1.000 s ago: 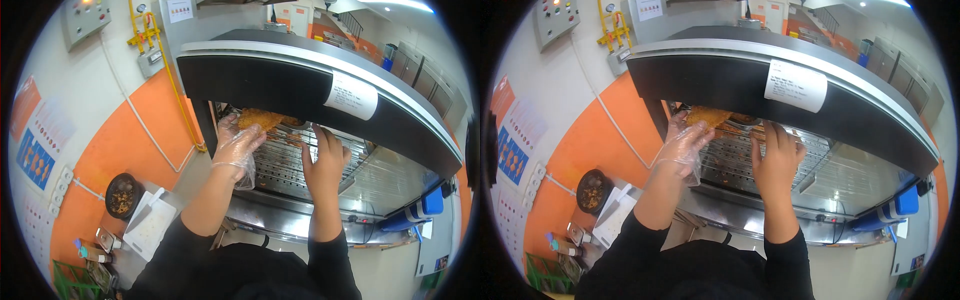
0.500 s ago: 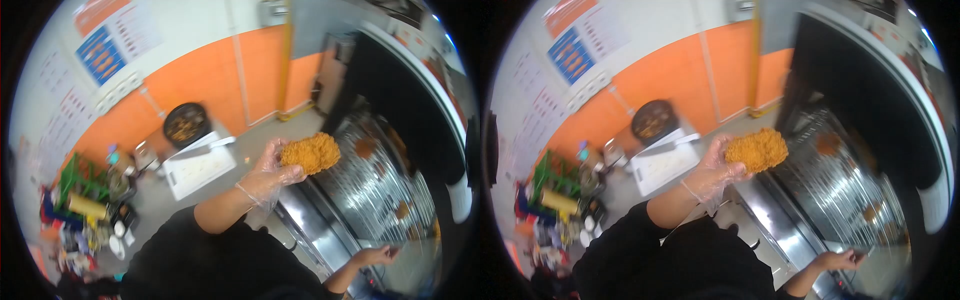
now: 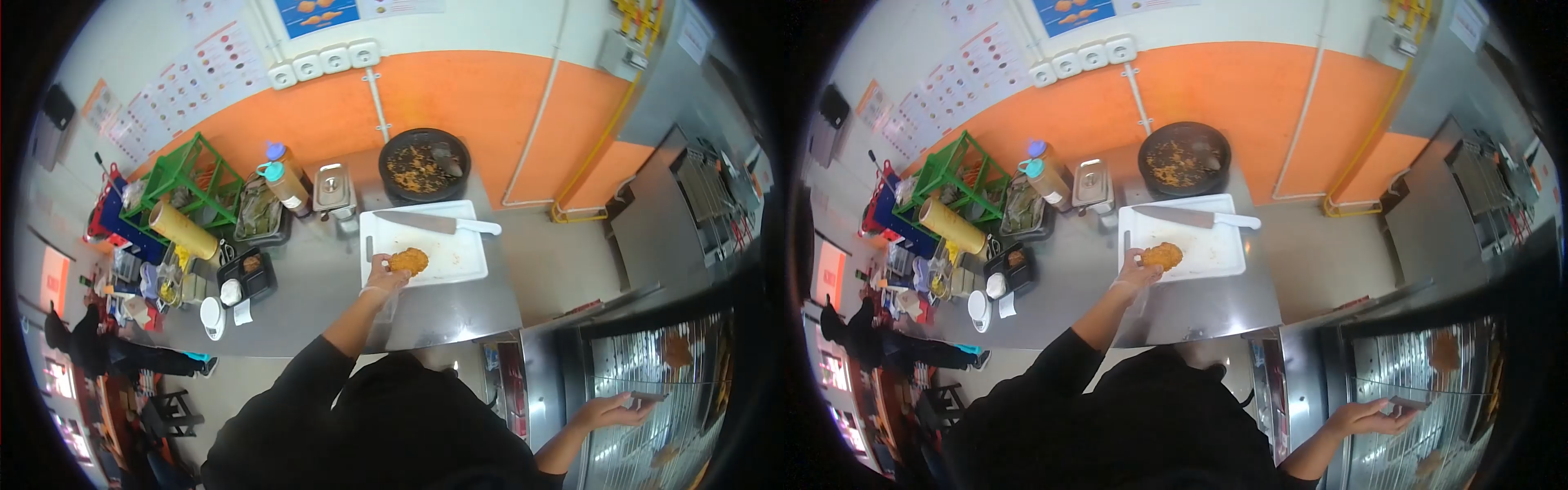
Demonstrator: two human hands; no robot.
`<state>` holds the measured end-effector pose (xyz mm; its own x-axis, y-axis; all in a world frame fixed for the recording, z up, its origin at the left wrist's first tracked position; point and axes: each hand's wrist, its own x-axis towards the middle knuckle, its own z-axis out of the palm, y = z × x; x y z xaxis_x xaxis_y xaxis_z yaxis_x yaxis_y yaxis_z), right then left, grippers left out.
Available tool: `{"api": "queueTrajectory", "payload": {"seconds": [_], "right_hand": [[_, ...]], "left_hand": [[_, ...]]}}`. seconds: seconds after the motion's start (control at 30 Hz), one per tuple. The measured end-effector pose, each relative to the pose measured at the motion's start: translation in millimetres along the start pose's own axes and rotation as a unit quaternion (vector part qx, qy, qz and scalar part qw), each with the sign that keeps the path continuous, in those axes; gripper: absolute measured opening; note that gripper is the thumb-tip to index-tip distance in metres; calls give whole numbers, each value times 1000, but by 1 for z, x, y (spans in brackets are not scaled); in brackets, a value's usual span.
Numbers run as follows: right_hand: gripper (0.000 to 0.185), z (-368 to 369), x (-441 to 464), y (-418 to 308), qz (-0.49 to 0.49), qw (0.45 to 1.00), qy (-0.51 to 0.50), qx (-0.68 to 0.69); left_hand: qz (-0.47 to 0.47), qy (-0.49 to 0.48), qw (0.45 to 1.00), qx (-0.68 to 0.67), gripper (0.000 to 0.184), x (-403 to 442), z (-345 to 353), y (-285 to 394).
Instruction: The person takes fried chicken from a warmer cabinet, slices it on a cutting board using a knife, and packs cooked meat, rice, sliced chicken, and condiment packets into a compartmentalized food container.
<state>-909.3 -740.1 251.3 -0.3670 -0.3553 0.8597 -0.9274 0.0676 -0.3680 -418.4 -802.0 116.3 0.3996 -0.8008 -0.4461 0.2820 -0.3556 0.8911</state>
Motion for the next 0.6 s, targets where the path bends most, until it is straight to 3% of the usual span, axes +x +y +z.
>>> {"api": "queueTrajectory", "payload": {"seconds": [0.2,0.33,0.43,0.47,0.53,0.57,0.6], "right_hand": [[61,52,0,-26,6,1000,4,-11],[60,78,6,-59,-11,1000,25,-1],[56,100,1,-71,119,970,93,189],[56,102,6,-90,115,972,87,185],[49,119,13,-135,-137,979,145,37],[44,133,6,-152,-188,971,105,99],[37,149,-9,-179,-152,980,45,117]], "left_hand": [[16,20,999,21,70,73,-3,-30],[3,-62,998,28,70,90,17,-37],[11,-85,993,78,67,93,27,-27],[3,-89,990,110,65,89,30,-24],[20,-78,982,170,64,88,30,-24],[44,-66,970,231,62,88,30,-23],[38,-63,971,229,62,83,29,-17]]}}
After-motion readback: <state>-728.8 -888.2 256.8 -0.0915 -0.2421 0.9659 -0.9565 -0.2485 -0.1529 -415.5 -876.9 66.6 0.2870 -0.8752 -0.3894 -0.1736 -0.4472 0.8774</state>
